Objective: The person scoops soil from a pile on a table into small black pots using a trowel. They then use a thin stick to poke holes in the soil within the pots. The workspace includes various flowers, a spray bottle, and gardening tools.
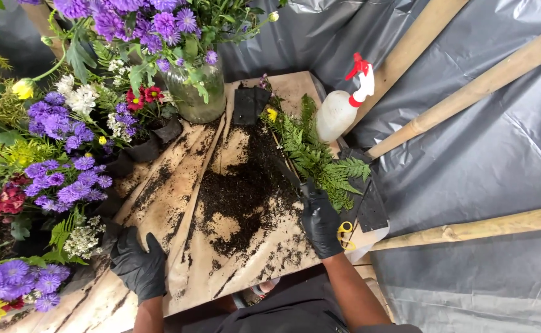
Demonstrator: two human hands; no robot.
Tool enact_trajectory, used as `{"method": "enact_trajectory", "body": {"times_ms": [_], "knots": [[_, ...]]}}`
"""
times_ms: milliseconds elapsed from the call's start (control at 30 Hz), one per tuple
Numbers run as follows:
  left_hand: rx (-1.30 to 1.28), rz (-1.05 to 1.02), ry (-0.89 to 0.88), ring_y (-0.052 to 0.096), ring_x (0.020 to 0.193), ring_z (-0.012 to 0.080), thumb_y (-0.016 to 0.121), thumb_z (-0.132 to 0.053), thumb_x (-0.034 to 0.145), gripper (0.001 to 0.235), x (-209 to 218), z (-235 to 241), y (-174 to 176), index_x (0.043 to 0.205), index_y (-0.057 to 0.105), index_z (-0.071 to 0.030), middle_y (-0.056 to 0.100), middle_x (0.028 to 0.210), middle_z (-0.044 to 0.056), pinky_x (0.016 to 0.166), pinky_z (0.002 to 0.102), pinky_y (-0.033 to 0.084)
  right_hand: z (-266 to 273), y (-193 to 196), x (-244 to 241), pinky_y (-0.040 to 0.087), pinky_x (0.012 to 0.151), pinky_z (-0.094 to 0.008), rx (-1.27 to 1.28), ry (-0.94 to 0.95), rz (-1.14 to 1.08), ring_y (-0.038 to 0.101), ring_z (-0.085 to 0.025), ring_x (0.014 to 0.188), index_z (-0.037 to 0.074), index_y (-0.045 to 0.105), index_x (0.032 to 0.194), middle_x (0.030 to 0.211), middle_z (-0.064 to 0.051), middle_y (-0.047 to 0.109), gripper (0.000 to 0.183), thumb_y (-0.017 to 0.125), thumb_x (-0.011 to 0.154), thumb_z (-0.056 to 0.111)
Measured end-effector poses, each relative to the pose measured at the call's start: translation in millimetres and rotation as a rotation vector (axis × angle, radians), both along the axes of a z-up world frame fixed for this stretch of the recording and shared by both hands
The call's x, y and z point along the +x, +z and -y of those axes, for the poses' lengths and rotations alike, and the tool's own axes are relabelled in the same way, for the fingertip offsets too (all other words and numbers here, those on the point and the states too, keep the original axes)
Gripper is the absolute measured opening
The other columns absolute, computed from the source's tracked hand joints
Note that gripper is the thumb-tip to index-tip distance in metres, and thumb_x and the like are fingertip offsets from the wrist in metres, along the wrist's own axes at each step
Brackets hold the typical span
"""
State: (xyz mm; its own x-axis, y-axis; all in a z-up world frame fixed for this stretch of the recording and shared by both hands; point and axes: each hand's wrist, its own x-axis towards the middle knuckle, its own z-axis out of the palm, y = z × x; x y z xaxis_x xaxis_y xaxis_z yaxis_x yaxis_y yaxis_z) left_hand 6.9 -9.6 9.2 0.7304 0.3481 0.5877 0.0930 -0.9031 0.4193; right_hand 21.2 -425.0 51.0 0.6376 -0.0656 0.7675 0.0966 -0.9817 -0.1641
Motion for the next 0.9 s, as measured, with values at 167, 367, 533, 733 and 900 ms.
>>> {"method": "enact_trajectory", "body": {"times_ms": [167, 367, 533, 733, 900], "knots": [[0.032, 0.022, 0.005, 0.063, 0.118, 0.0437, 0.068, -0.02, 0.095, 0.041, -2, 1, 10, 0.131, 0.07, 0.001, 0.07, 0.127, 0.023, 0.102, 0.055, 0.051, -31, -23, -1, 0.047, 0.039, -0.028, 0.224, 0.191, -0.149, 0.053, -0.012, 0.047, 0.01, 0.065, 0.1, 0.077, -0.005, 0.069, 0.013, 0.068, 0.099, 0.022], [0.068, 0.071, -0.029, 0.06, 0.123, 0.0452, 0.068, -0.016, 0.094, 0.039, -1, 4, 19, 0.128, 0.068, 0.003, 0.066, 0.131, 0.026, 0.107, 0.057, 0.048, -17, -3, 14, 0.059, 0.048, -0.027, 0.097, 0.198, 0.085, 0.067, -0.015, 0.058, 0.009, 0.055, 0.132, 0.093, -0.013, 0.076, 0.029, 0.065, 0.106, 0.015], [0.034, 0.026, -0.006, 0.059, 0.122, 0.0457, 0.068, -0.02, 0.096, 0.042, 1, -1, 0, 0.133, 0.067, -0.001, 0.066, 0.13, 0.023, 0.105, 0.059, 0.047, -1, 34, -37, 0.035, 0.031, -0.017, -0.068, 0.38, -0.067, 0.043, -0.002, 0.046, 0.019, 0.033, 0.159, 0.109, -0.011, 0.073, 0.053, 0.056, 0.112, 0.028], [0.103, 0.065, -0.008, 0.063, 0.119, 0.0459, 0.068, -0.019, 0.095, 0.04, 0, 1, 11, 0.128, 0.07, 0.004, 0.069, 0.128, 0.026, 0.104, 0.057, 0.05, -56, 75, -101, 0.065, 0.051, -0.03, 0.247, 0.761, -0.397, 0.077, -0.02, 0.071, 0.009, 0.062, 0.134, 0.115, -0.015, 0.074, 0.033, 0.061, 0.102, 0.014], [0.103, 0.089, -0.03, 0.064, 0.115, 0.0454, 0.069, -0.017, 0.094, 0.039, -1, 1, 12, 0.127, 0.07, 0.003, 0.07, 0.125, 0.026, 0.098, 0.056, 0.053, -48, -27, -81, 0.054, 0.03, -0.022, 0.247, 0.617, -0.593, 0.063, -0.009, 0.047, 0.018, 0.062, 0.121, 0.093, 0.002, 0.072, 0.028, 0.058, 0.103, 0.039]]}}
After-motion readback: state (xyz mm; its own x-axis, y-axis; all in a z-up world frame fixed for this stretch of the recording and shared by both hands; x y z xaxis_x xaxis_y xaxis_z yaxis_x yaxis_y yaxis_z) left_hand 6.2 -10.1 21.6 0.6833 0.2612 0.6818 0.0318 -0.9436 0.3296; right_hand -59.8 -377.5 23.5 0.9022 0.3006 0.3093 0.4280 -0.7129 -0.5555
